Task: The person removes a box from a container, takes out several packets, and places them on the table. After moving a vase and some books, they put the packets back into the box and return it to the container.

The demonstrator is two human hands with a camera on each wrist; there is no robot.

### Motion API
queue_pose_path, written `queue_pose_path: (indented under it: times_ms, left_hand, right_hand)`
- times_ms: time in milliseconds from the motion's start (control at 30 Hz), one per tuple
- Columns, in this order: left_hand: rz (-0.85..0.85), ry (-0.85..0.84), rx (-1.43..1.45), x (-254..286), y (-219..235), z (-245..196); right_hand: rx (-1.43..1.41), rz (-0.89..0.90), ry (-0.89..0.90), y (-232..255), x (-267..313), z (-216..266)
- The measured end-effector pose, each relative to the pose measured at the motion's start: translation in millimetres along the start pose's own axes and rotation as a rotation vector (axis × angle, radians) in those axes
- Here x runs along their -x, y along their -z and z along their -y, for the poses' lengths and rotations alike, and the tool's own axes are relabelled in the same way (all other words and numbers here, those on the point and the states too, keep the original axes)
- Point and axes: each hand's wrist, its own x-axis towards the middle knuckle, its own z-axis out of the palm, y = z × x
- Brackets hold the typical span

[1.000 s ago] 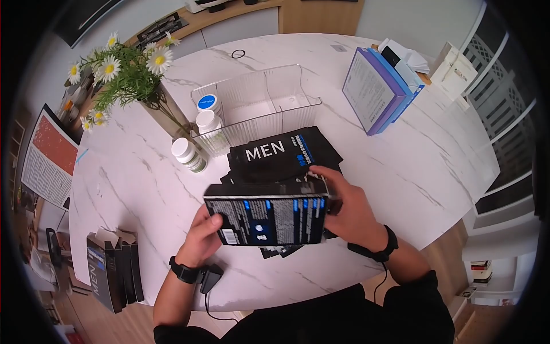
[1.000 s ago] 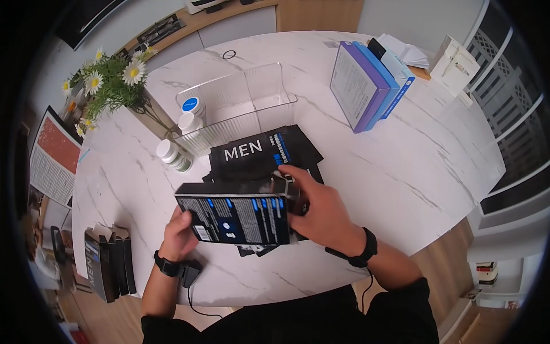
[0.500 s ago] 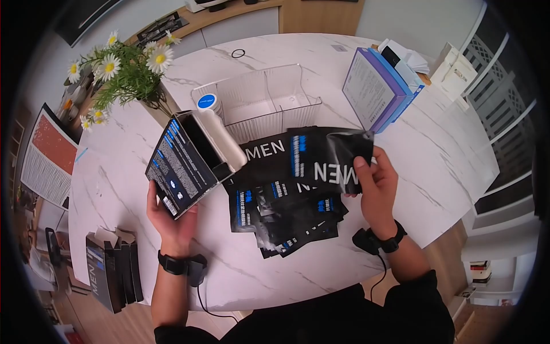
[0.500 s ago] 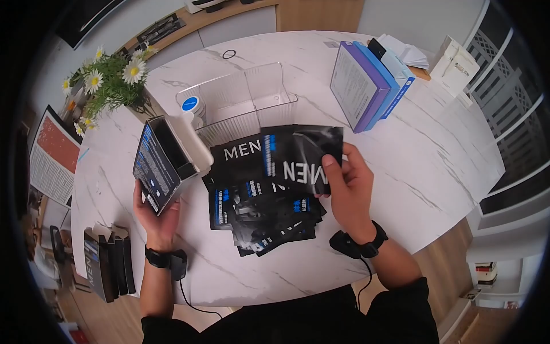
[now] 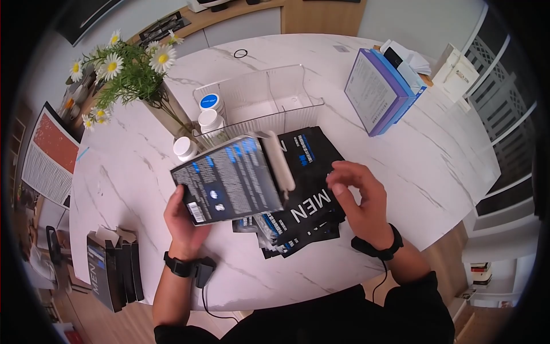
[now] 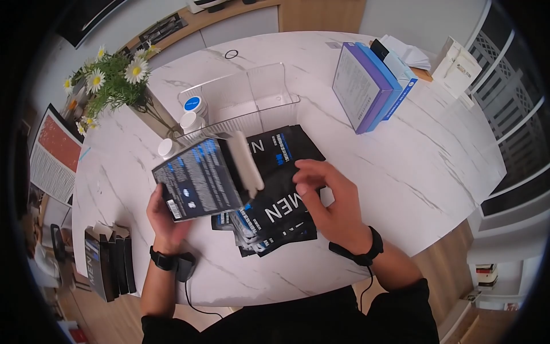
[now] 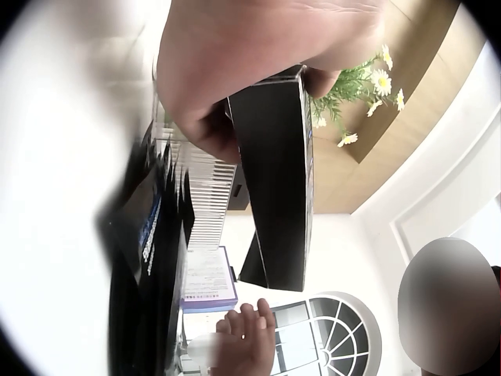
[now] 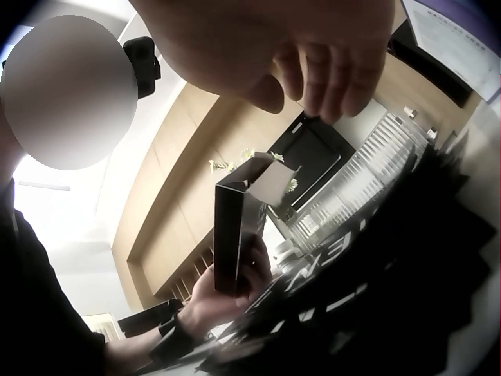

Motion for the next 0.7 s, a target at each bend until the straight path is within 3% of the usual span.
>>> queue_pose_path:
  times_ms: [67,200,300,333,433,533,567,700]
  left_hand:
    - [0.059,0.089,-0.028,4.5,2.5,3.8]
    - [0.254,0.192,-0.235,14.6,-11.4,9.8]
    - [0.394,0.264,-0.341,20.6,-9.2,14.5]
    - [0.366,0.25,-0.325,20.8,-11.5,14.6]
    - [0.268,0.193,-0.258,18.6,-17.1,13.6]
    - [0.189,0.152,-0.173,12.0,-7.4,9.4]
    - [0.154,0.108,-0.126,11.1,-4.8,9.2]
    - [-0.01,-0.066,0.058,5.2,-2.4,-0.2]
  right_hand:
    - [-0.161,0.054,-0.126,-1.1,4.8,9.0]
    - [-0.166,0.248,-0.162,-2.9,4.5,7.6]
    - [-0.018,0.24,-0.061,-9.7,7.0,0.6]
    - [0.03,0.24,-0.026,-11.3,7.1,-0.5]
    - [0.033,0.169,-0.271,-7.8,2.7,12.5]
    - [-0.137,0.036,-0.329,-6.1,0.3,8.4]
    - [-0.14,-0.011,-0.239,-8.2,2.3,-2.0]
    - [-0.362,-0.241,-0.422,1.1,-3.4,9.4]
